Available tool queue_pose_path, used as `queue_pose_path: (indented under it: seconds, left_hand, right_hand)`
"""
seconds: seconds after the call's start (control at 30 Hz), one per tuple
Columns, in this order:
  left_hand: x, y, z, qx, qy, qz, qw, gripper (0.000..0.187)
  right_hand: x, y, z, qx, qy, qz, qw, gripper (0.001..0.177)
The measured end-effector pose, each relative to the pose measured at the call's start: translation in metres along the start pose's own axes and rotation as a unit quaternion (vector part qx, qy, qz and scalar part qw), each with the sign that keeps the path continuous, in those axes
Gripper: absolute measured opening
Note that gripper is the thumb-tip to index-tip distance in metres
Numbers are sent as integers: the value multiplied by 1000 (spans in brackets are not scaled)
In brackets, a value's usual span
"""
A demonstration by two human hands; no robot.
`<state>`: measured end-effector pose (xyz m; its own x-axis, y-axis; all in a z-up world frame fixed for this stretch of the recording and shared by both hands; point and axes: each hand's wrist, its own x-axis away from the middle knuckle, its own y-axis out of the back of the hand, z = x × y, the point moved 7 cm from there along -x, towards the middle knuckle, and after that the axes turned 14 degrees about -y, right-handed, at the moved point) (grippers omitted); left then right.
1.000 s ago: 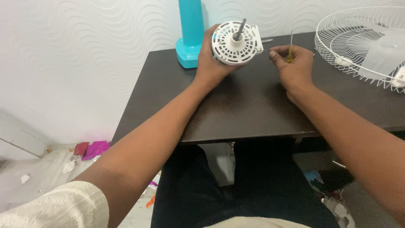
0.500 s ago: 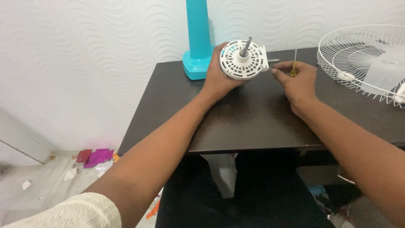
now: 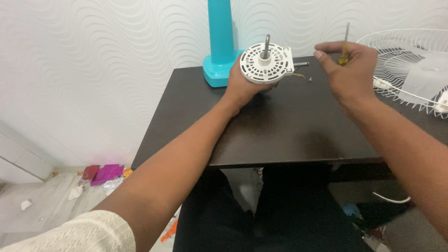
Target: The person disassembles an electric fan motor by hand and with a screwdriver, removing screws and separating the motor housing. The person then places the motor into a white plastic housing component.
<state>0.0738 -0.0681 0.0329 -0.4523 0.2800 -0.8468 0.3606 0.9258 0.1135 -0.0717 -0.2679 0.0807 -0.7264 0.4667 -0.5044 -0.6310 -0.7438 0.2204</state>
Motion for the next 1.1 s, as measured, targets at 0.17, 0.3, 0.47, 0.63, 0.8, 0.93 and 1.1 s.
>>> queue_pose_path:
  seconds: [0.17,0.3,0.47,0.63,0.8,0.93,1.1]
  left_hand:
    - [0,-1,-7,-17,37,24,999,78]
    - [0,-4,-5,-41,52,44,997,79]
    - [-3,-10,-12,-40,-48,62,996,78]
    - [2,-14,-6,-48,-25,99,994,77]
    - [2,-15,-10,-55,-46,108,992,79]
    - [1,-12,-8,-48,-34,84,995,78]
    - [-1,-7,-8,-70,-40,69,994,81]
  right_hand:
    - [-3,-18,32,116,39,65,990,11]
    - [-14,-29,40,105,25,90,990,16]
    - [-25,-28,29,178,-57,93,978,15]
    - [-28,-33,44,217,67,119,967,16]
    - [-27,-28,47,246,9,117,962,19]
    - [-17,-25,51,257,-45,110,959,19]
    - [-16,-30,54,253,-35,125,959,21]
